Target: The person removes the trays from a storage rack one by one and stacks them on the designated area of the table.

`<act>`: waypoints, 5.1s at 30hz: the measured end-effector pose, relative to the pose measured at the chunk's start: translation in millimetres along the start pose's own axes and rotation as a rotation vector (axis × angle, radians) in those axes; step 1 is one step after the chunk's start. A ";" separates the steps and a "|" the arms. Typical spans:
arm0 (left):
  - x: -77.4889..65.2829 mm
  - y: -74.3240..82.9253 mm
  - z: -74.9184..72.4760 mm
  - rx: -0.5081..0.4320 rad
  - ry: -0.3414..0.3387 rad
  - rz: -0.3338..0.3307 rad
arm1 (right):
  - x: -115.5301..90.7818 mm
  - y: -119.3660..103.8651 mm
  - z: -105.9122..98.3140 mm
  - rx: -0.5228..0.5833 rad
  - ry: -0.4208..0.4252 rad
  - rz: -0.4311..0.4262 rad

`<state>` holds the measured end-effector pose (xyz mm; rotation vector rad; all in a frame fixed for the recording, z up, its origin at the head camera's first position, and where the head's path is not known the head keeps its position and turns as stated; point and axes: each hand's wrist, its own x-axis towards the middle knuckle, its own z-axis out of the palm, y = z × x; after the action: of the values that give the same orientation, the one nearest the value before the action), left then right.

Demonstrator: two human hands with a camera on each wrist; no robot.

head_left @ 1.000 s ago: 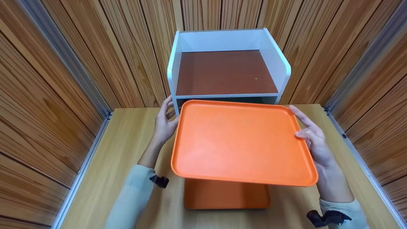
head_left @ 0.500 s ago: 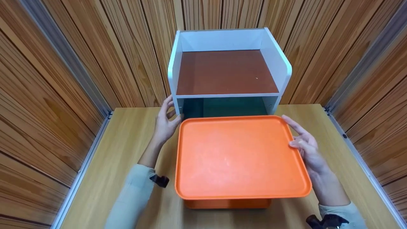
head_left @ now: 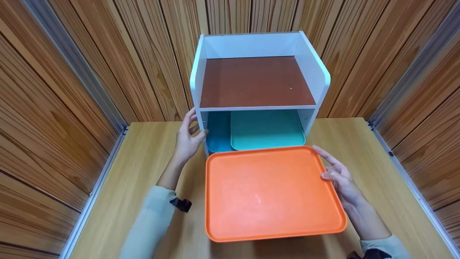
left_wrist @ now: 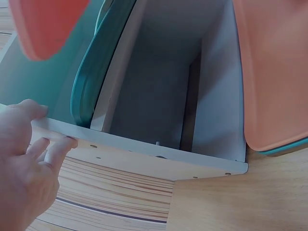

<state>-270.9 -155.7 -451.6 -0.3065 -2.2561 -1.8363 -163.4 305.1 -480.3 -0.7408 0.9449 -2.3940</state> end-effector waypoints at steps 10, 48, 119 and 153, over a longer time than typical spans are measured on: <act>1.0 -1.0 1.4 0.003 0.011 0.006 | -12.0 20.2 -19.0 0.109 -0.089 -0.001; 2.0 -0.5 -0.1 -0.011 -0.003 -0.025 | -26.0 83.2 -67.3 -0.341 0.420 0.114; 2.4 -1.2 -1.2 -0.020 -0.009 -0.010 | -5.9 67.3 -31.7 -1.402 0.528 0.414; 2.0 -0.7 -0.8 -0.009 -0.007 -0.032 | 69.2 70.2 40.3 -0.585 0.975 -0.123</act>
<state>-273.0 -156.6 -451.5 -0.2806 -2.2705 -1.8645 -174.9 199.3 -484.4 0.3052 2.0686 -2.5831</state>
